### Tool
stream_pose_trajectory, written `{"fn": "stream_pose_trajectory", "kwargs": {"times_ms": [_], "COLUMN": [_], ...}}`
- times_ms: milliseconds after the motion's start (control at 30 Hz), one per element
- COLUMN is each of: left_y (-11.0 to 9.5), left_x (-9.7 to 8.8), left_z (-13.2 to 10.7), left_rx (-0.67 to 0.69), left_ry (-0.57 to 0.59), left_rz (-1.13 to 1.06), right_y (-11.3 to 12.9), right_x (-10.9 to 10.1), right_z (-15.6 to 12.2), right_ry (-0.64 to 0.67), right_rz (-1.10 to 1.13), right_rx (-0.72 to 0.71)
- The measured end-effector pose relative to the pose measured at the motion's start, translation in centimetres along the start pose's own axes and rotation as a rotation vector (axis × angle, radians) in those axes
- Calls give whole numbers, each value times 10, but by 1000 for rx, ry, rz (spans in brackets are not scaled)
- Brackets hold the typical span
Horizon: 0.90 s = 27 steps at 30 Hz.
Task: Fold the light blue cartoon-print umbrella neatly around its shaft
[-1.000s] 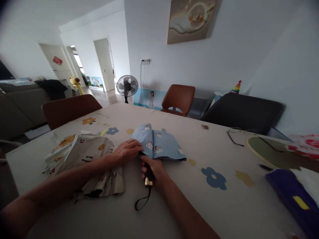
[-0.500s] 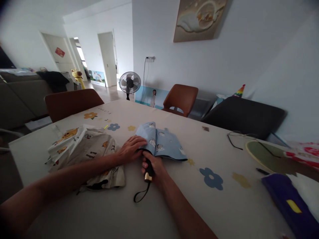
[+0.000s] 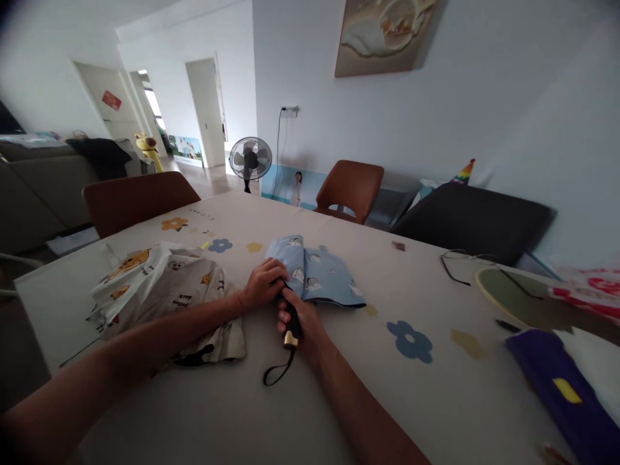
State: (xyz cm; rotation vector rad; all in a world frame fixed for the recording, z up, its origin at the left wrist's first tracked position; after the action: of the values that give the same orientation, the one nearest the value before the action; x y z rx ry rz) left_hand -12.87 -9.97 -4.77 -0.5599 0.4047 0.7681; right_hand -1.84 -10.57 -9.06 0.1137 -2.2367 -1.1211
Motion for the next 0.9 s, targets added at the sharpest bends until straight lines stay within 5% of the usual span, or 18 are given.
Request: {"fn": "stream_pose_trajectory", "kwargs": {"times_ms": [733, 900], "left_y": [1, 10], "left_x": [0, 0], "left_z": [-5, -3], "left_rx": [-45, -204], "left_ry": [150, 197], "left_rz": [-100, -276], "right_y": [1, -3], "right_x": [2, 1], "right_z": [-5, -4], "right_ry": [-36, -77], "right_rz": [9, -87], "right_rx": [48, 42]}}
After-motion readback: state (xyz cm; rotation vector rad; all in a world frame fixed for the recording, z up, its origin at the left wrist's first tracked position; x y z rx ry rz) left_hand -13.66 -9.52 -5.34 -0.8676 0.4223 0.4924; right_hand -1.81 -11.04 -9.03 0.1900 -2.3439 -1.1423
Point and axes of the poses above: each hand's wrist, its own z-axis towards the middle knuckle, its own x-axis out of the palm, y = z × x, the point moved 5 cm from there along z, towards the middle knuckle, and after that the axes turned 4 degrees about -z, right-handed, at the moved point
